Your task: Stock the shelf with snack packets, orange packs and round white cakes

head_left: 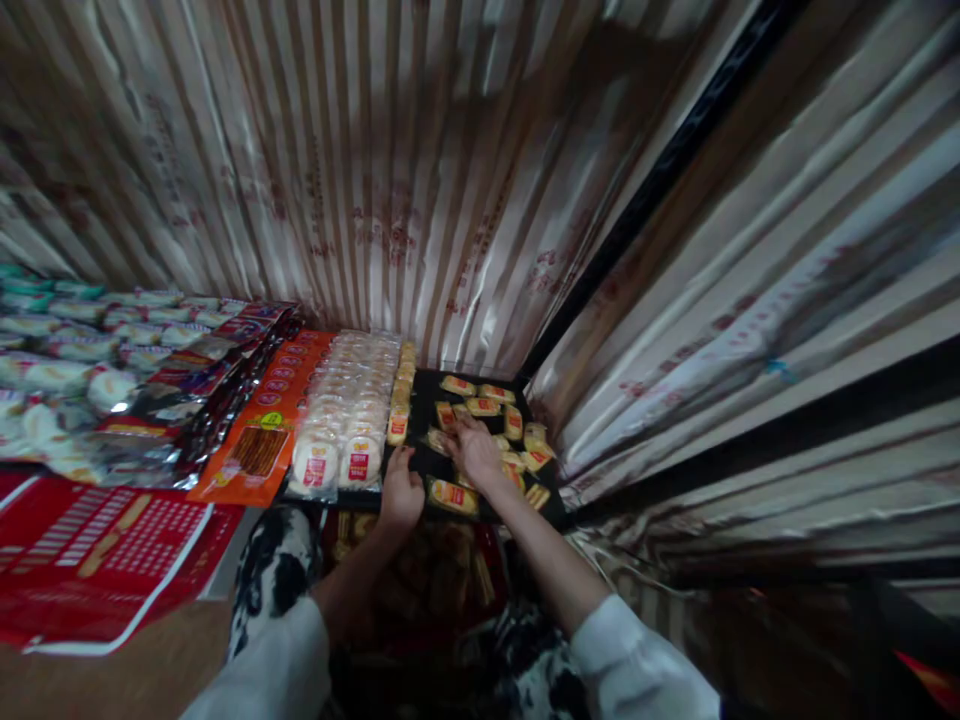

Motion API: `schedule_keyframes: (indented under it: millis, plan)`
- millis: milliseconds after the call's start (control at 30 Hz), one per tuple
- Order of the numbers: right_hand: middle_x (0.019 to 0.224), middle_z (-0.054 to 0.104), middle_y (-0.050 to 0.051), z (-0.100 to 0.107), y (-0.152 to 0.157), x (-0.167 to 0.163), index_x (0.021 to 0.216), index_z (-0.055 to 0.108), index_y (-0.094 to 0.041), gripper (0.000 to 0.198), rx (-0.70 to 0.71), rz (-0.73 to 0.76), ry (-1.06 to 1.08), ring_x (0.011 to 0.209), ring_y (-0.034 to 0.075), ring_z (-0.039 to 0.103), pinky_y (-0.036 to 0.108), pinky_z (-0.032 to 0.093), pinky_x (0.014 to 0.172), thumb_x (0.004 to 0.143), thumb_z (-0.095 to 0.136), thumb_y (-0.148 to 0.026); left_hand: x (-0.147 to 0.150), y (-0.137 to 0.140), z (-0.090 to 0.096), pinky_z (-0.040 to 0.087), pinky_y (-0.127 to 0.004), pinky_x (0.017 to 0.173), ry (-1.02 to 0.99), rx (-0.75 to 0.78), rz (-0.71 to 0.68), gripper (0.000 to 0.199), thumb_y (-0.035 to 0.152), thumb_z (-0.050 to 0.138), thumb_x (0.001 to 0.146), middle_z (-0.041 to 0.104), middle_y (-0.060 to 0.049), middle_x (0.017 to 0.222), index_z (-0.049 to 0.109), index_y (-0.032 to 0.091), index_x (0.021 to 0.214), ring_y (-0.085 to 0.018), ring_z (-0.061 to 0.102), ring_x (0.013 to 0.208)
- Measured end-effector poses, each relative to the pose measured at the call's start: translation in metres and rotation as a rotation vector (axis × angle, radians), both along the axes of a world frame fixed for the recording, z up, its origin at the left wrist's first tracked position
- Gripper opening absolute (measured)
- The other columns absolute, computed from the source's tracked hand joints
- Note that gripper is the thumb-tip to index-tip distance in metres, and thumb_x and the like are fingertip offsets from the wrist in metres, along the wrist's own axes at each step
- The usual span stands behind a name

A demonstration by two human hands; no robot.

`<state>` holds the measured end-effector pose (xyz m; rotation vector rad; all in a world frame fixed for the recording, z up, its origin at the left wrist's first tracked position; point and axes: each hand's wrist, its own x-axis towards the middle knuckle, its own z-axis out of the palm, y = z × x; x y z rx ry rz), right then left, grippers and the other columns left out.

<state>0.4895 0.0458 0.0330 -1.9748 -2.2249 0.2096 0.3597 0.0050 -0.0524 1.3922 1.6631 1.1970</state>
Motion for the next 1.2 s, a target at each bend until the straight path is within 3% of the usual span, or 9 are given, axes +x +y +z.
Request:
schedule_keyframes:
  millis: [233,400,533,667,767,867,1033,1200]
  plan:
    - [0.140,0.044,0.015,-0.002,-0.009,0.001,0.119,0.059,-0.017,0.037,-0.085,0.020,-0.168,0.127,0.028,0.040,0.035,0.033,0.100,0.082,0.058,-0.026,0.009,-0.012,0.016,0.031,-0.038,0.112,0.034,-0.050,-0.037,0.045,-0.002,0.043,0.069,0.052,-0.016,0.131,0.061,0.009,0.108,-0.023,0.047,0.126]
    - [0.128,0.055,0.016,-0.004,-0.007,-0.003,0.117,0.060,-0.015,0.036,-0.035,0.043,-0.039,0.125,0.027,0.042,0.034,0.033,0.101,0.082,0.056,-0.025,-0.002,-0.014,0.023,0.033,-0.037,0.110,0.022,-0.029,-0.023,0.042,-0.001,0.044,0.069,0.054,-0.014,0.128,0.063,0.010,0.104,-0.022,0.047,0.125]
    - [0.107,0.066,0.009,-0.002,-0.006,-0.006,0.107,0.064,-0.018,0.031,-0.046,-0.031,0.290,0.101,0.023,0.059,0.032,0.043,0.088,0.078,0.059,-0.028,-0.009,-0.014,0.028,0.040,-0.038,0.104,-0.052,-0.020,-0.031,0.041,0.000,0.044,0.071,0.059,-0.012,0.120,0.061,0.012,0.106,-0.021,0.055,0.115]
    - [0.090,0.068,0.003,-0.008,-0.008,-0.011,0.098,0.064,-0.018,0.025,-0.165,-0.125,0.835,0.081,0.016,0.062,0.027,0.048,0.075,0.075,0.057,-0.028,-0.008,-0.016,0.037,0.049,-0.034,0.092,-0.160,-0.031,-0.055,0.040,0.006,0.042,0.078,0.061,-0.012,0.115,0.056,0.013,0.115,-0.017,0.063,0.098]
    - [0.087,0.068,0.003,-0.016,-0.013,-0.017,0.094,0.064,-0.018,0.024,-0.300,-0.148,1.174,0.077,0.014,0.063,0.024,0.049,0.069,0.074,0.057,-0.031,-0.006,-0.018,0.041,0.049,-0.034,0.092,-0.189,-0.022,-0.058,0.041,0.011,0.042,0.081,0.062,-0.011,0.116,0.052,0.015,0.121,-0.017,0.063,0.099]
    - [0.081,0.068,0.002,-0.020,-0.019,-0.023,0.086,0.064,-0.018,0.021,-0.380,-0.162,1.317,0.072,0.012,0.063,0.023,0.049,0.068,0.071,0.062,-0.033,-0.006,-0.022,0.040,0.046,-0.036,0.097,-0.168,0.011,-0.026,0.046,0.010,0.044,0.079,0.060,-0.013,0.121,0.051,0.012,0.124,-0.020,0.059,0.108]
    - [0.078,0.068,0.002,-0.022,-0.023,-0.034,0.084,0.065,-0.017,0.027,-0.393,-0.121,1.377,0.070,0.012,0.062,0.023,0.049,0.067,0.071,0.067,-0.041,-0.008,-0.026,0.032,0.039,-0.041,0.105,-0.107,0.067,0.013,0.053,0.003,0.043,0.073,0.055,-0.016,0.128,0.050,0.009,0.125,-0.024,0.050,0.121]
    - [0.077,0.069,0.002,-0.029,-0.016,-0.041,0.085,0.066,-0.015,0.027,-0.322,-0.120,1.185,0.070,0.015,0.062,0.024,0.048,0.063,0.069,0.070,-0.037,-0.010,-0.027,0.021,0.041,-0.042,0.103,-0.096,0.069,0.012,0.056,0.003,0.044,0.069,0.055,-0.017,0.127,0.050,0.008,0.124,-0.025,0.053,0.118]
